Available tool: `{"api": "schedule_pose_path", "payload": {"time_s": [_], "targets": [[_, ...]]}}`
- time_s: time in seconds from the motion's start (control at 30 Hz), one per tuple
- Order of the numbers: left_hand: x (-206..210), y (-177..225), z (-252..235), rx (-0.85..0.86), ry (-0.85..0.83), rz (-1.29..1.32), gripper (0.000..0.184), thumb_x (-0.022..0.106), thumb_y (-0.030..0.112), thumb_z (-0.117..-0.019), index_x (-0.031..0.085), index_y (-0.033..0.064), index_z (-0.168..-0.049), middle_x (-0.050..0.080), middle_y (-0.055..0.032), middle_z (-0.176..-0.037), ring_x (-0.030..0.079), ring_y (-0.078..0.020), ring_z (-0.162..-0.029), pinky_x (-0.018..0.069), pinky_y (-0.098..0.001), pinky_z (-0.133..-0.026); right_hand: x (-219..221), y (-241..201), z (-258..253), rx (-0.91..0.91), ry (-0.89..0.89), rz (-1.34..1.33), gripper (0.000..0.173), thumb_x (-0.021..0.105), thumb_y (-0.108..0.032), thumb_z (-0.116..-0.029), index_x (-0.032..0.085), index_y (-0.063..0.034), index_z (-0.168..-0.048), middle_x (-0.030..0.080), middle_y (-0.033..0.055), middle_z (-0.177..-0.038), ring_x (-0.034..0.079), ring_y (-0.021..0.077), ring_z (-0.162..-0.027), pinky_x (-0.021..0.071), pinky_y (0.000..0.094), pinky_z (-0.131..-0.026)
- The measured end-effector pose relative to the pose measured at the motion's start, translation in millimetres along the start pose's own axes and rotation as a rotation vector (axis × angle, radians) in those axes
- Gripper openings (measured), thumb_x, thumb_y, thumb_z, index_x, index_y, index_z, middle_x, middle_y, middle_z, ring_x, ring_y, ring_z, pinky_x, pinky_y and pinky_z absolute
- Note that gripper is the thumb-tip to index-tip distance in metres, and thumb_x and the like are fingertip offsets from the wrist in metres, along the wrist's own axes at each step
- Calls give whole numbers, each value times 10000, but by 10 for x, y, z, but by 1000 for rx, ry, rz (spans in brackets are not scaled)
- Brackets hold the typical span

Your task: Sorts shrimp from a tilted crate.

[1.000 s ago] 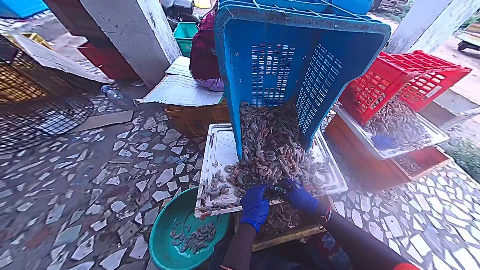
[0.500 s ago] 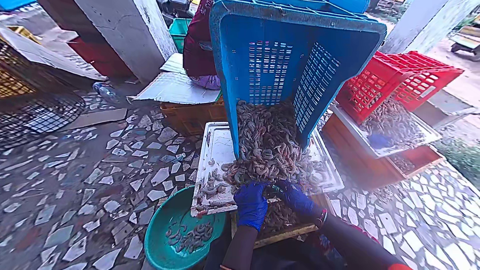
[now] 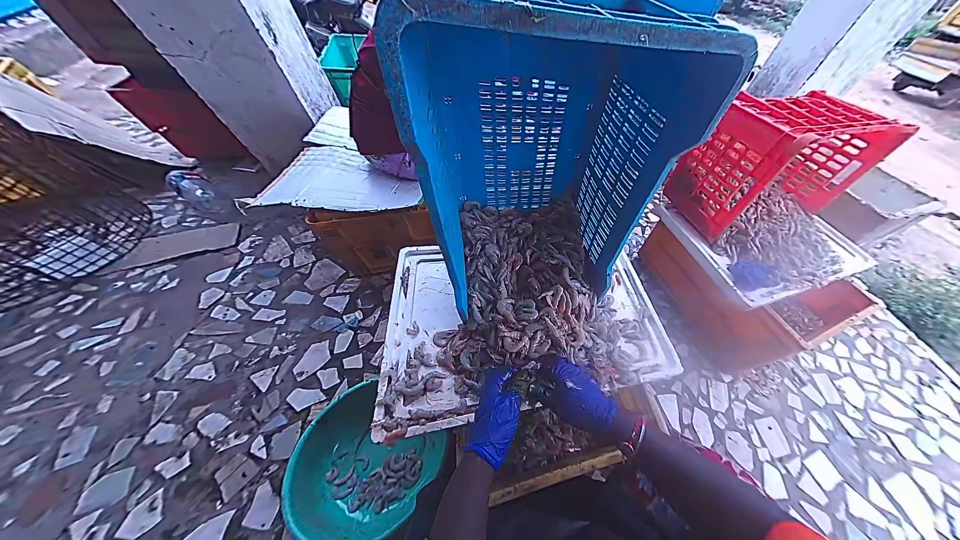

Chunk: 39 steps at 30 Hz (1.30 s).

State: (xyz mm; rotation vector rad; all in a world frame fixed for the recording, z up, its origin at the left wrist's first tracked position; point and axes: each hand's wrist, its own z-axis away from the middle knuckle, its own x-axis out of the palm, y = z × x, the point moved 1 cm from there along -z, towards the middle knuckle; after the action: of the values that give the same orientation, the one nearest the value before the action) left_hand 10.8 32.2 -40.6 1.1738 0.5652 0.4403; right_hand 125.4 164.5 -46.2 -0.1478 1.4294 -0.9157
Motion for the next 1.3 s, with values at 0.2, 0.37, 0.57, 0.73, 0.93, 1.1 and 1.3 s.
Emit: {"api": "schedule_pose_path", "payload": {"time_s": [0.2, 0.37, 0.57, 0.73, 0.93, 1.1, 1.3], "targets": [[-164, 13, 43, -148, 232, 76, 372, 415, -16, -1043, 540, -59, -1391, 578, -236, -1391, 561, -257, -1295, 431, -409, -1114, 227, -50, 20, -230, 229, 215, 276, 605, -248, -971, 734, -100, -1166, 720, 137, -1195, 671, 327, -1140, 497, 528, -1025], [-1094, -131, 155, -472, 97, -1099, 359, 585, 229, -964, 693, 344, -1286, 701, -72, -1291, 587, -369, -1281, 320, -730, -1076, -84, -53, -172, 58, -14, 409, 515, 641, -568, -887, 700, -205, -1247, 649, 125, -1326, 573, 361, -1255, 391, 631, -1077], [-1079, -174, 40, -464, 211, -1218, 492, 682, 258, -912, 622, 294, -1399, 613, -165, -1394, 505, -461, -1337, 217, -794, -1105, 76, -291, -825, 123, -10, 546, 429, 659, -195, -911, 644, -72, -1322, 553, 264, -1413, 539, 499, -1264, 422, 696, -1019], [-483, 22, -204, -67, 124, -913, 822, 676, 66, -851, 445, 468, -1530, 549, -132, -1498, 487, -443, -1366, 353, -700, -1073, 23, -314, -547, 115, 84, 400, 349, 564, -279, -987, 680, -141, -1285, 659, 172, -1299, 643, 384, -1161, 485, 621, -968], [-18, -2, -246, 103, 14, -950, 667, 613, 95, -932, 535, 494, -1461, 707, -83, -1283, 614, -357, -1239, 229, -660, -1168, -103, -321, -247, 326, -101, -119, 330, 547, -292, -1029, 680, -139, -1289, 713, 95, -1216, 660, 233, -1155, 498, 491, -1026], [106, 31, -144, 191, 79, -1077, 438, 673, 93, -897, 716, 241, -1307, 730, -114, -1232, 637, -381, -1215, 245, -669, -1170, -247, -233, -220, 248, -79, 55, 301, 593, -327, -994, 721, -136, -1190, 737, 114, -1135, 682, 287, -1105, 510, 547, -965], [-97, 166, -165, -207, 85, -714, 431, 536, 67, -994, 634, 222, -1385, 682, -93, -1332, 589, -316, -1303, 334, -578, -1159, -175, -31, -56, 78, 24, -83, 256, 651, -293, -965, 751, -117, -1122, 752, 76, -1069, 688, 212, -1049, 474, 468, -1046]]}}
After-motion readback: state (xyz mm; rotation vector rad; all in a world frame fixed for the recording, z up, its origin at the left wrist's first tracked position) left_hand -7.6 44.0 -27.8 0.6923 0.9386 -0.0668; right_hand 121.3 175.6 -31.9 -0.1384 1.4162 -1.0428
